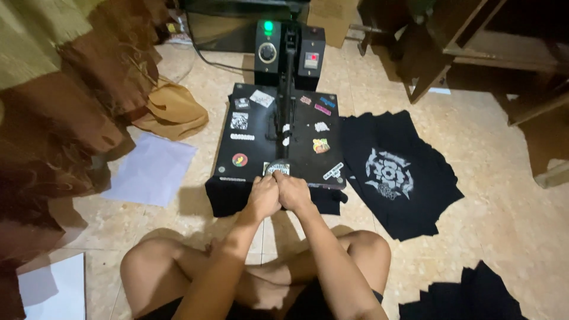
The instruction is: The person is smoothing out printed t-shirts on the floor and then placing them into a heat press machine to set the design.
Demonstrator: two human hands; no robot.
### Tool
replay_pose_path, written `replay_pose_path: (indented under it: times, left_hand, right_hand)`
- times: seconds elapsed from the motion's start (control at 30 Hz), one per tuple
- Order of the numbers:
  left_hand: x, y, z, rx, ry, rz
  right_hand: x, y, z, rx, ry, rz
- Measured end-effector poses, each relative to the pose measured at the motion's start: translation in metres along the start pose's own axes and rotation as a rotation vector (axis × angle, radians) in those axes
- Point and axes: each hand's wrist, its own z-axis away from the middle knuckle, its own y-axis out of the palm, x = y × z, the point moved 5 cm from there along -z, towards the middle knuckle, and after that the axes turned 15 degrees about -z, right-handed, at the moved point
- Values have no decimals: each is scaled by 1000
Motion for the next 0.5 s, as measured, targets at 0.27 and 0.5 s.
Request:
replay_pose_path:
  times: [0.27, 0.5]
  left_hand:
    - [1, 4, 1, -89, 9, -33]
    - [1, -1, 6, -261, 6, -63]
  right_hand:
    - [5, -3, 4, -57, -41, 20]
    - [1, 0, 4, -84, -66, 15]
